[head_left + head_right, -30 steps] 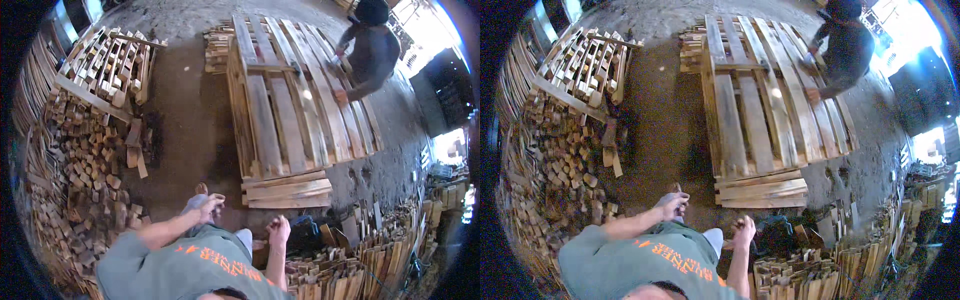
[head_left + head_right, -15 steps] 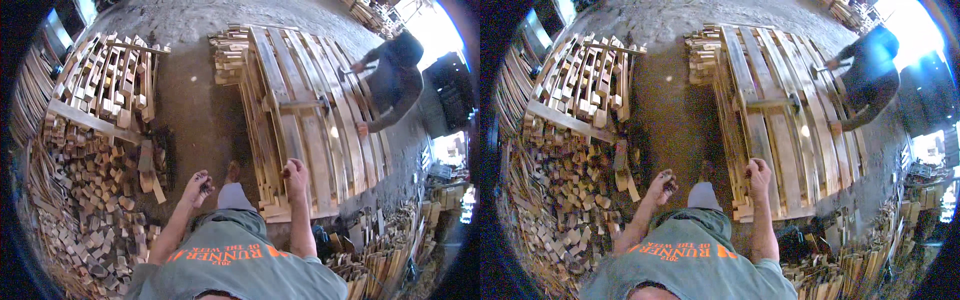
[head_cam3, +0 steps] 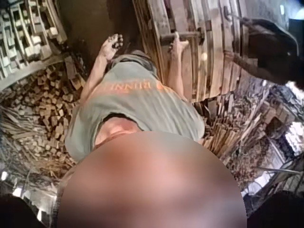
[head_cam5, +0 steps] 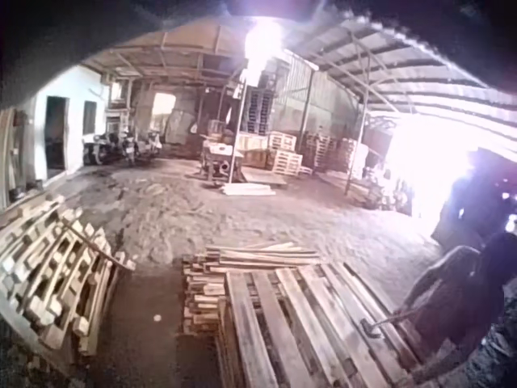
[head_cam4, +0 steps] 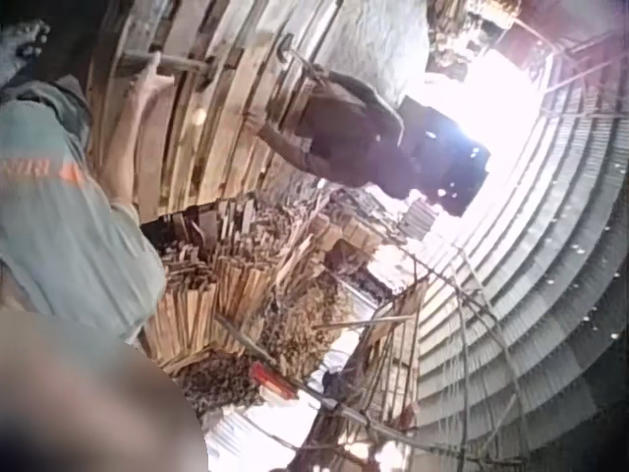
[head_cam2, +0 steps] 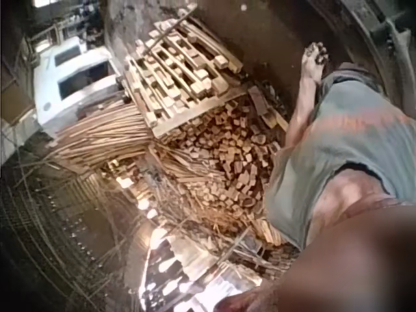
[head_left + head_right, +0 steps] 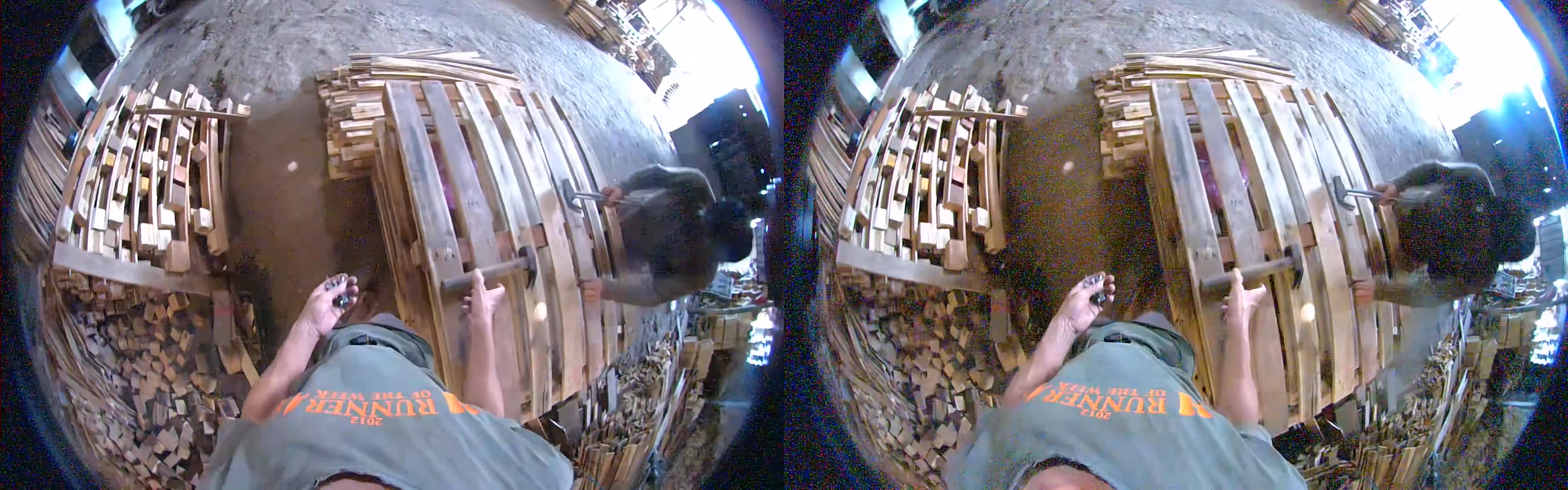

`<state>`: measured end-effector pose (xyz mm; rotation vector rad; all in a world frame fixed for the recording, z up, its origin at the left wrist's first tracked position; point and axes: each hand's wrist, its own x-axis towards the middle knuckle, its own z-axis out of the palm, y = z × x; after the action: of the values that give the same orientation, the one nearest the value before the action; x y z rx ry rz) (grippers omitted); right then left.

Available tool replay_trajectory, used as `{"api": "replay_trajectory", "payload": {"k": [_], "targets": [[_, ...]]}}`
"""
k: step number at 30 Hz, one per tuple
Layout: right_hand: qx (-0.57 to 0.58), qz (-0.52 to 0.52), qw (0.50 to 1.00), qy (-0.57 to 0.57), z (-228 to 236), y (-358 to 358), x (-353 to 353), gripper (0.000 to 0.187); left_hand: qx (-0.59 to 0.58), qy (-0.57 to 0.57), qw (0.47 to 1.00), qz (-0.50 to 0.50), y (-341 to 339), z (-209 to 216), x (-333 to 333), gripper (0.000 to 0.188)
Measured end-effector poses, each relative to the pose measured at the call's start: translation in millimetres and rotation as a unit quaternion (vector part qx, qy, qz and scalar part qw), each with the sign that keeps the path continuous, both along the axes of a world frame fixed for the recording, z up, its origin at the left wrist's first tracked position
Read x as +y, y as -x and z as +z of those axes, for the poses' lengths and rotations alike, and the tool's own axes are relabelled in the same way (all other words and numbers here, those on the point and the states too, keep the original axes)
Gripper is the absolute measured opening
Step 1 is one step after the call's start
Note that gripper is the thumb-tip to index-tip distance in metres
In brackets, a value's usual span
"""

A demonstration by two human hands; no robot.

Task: Assembling wooden pallets by hammering nails into wooden slats on a workshop floor.

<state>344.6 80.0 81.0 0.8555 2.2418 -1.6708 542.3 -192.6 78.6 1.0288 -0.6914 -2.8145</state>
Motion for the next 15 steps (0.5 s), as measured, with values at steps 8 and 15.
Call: {"api": "replay_trajectory", "payload": {"k": [8, 15], "targets": [[0.051, 0.019, 0.978, -0.201, 6.1, 18.9, -36.5, 0.098, 0.023, 0.012, 0.985, -0.173, 204.4, 33.5, -36.0, 0.017], [0.051, -0.176, 0.977, 0.113, 22.1, 17.0, -33.3, 0.052, 0.008, 0.013, 0.971, -0.237, 359.4, 49.8, -69.2, 0.015]]}}
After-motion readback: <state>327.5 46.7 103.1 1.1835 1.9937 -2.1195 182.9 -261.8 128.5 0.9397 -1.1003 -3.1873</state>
